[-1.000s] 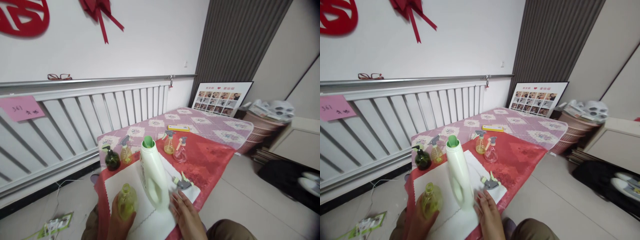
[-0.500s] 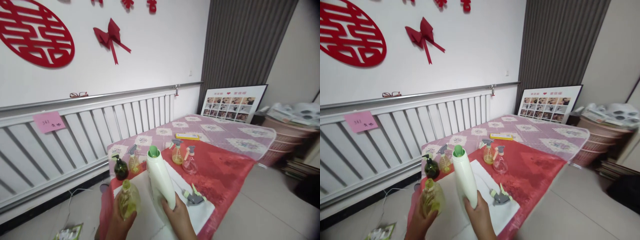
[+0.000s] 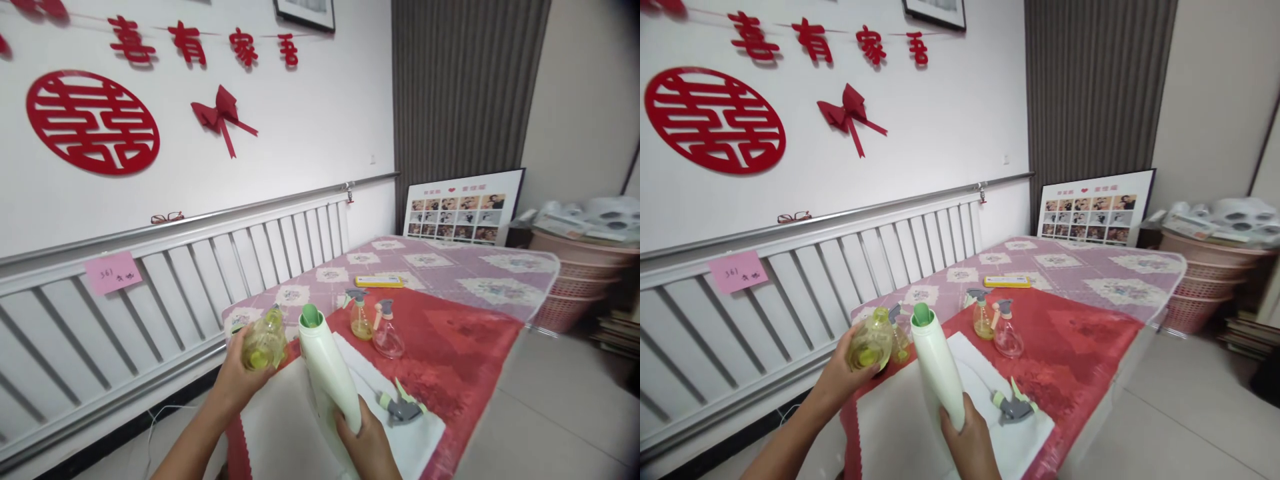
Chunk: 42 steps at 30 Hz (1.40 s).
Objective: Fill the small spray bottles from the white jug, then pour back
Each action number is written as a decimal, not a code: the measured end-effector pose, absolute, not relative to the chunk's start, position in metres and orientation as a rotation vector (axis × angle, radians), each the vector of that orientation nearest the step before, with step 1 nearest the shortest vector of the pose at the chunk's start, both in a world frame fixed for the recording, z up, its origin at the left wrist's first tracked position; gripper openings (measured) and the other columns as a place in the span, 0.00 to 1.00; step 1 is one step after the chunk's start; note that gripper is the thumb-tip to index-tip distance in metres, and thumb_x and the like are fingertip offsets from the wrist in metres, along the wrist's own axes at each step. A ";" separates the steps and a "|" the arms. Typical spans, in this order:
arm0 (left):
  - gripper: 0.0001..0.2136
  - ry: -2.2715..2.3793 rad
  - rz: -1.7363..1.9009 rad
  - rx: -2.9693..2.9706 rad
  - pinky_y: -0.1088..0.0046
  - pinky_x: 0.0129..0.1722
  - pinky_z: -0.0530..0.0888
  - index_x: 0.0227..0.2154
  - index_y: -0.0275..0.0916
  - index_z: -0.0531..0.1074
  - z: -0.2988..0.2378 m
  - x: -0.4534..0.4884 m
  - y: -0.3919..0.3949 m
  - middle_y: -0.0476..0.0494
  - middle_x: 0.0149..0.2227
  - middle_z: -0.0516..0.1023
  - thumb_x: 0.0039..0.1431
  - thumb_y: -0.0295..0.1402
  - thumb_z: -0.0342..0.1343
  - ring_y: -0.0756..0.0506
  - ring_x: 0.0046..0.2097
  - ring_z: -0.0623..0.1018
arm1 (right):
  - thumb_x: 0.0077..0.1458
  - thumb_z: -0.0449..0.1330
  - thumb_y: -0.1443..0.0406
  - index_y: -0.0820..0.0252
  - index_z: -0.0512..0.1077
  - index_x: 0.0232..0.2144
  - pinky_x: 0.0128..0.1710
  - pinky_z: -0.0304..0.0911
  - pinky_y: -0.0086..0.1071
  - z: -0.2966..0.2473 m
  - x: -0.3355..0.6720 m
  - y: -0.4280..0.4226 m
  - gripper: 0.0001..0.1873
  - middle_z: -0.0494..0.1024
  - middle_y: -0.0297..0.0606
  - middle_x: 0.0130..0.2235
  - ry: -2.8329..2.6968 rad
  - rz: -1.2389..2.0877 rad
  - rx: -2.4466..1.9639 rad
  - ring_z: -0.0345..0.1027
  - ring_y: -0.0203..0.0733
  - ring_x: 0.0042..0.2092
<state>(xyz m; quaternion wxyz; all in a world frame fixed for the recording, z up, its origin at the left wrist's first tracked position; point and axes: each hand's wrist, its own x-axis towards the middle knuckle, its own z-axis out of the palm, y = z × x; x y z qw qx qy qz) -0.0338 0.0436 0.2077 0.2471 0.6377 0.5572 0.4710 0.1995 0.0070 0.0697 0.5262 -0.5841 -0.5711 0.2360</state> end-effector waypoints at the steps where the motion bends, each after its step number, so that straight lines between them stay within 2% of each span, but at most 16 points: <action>1: 0.38 1.555 1.247 1.796 0.54 0.59 0.64 0.59 0.42 0.57 0.214 -0.032 0.046 0.37 0.59 0.64 0.42 0.36 0.64 0.35 0.60 0.66 | 0.49 0.53 0.56 0.60 0.73 0.34 0.32 0.71 0.32 0.069 0.199 0.007 0.16 0.82 0.40 0.30 -1.367 0.563 -1.391 0.77 0.47 0.32; 5: 0.37 1.552 1.154 1.994 0.56 0.59 0.64 0.59 0.43 0.56 0.232 -0.030 0.058 0.38 0.60 0.61 0.44 0.34 0.62 0.37 0.59 0.66 | 0.50 0.54 0.57 0.59 0.73 0.35 0.33 0.71 0.31 0.068 0.199 0.008 0.15 0.82 0.38 0.32 -1.376 0.554 -1.371 0.77 0.46 0.34; 9: 0.38 1.542 1.113 2.136 0.56 0.59 0.64 0.60 0.42 0.55 0.240 -0.033 0.073 0.38 0.58 0.62 0.43 0.35 0.62 0.38 0.59 0.66 | 0.51 0.54 0.57 0.59 0.73 0.36 0.35 0.71 0.30 0.068 0.199 0.008 0.15 0.82 0.38 0.32 -1.374 0.539 -1.349 0.78 0.45 0.35; 19: 0.36 1.447 1.044 2.511 0.54 0.60 0.64 0.59 0.43 0.57 0.256 -0.039 0.100 0.38 0.57 0.63 0.45 0.33 0.61 0.37 0.60 0.65 | 0.49 0.53 0.57 0.60 0.73 0.34 0.31 0.71 0.31 0.072 0.198 0.006 0.15 0.81 0.38 0.29 -1.343 0.539 -1.342 0.77 0.45 0.31; 29: 0.36 1.452 0.877 2.589 0.55 0.58 0.67 0.60 0.43 0.54 0.271 -0.032 0.103 0.38 0.57 0.59 0.46 0.31 0.59 0.38 0.59 0.66 | 0.49 0.54 0.59 0.58 0.72 0.34 0.32 0.70 0.32 0.064 0.198 0.008 0.13 0.81 0.37 0.29 -1.339 0.560 -1.347 0.76 0.45 0.31; 42: 0.37 1.534 0.741 2.680 0.57 0.56 0.68 0.61 0.41 0.55 0.285 -0.028 0.102 0.37 0.59 0.60 0.45 0.31 0.59 0.37 0.58 0.67 | 0.51 0.53 0.58 0.58 0.71 0.35 0.33 0.69 0.33 0.065 0.198 0.005 0.12 0.81 0.38 0.30 -1.359 0.610 -1.371 0.76 0.46 0.33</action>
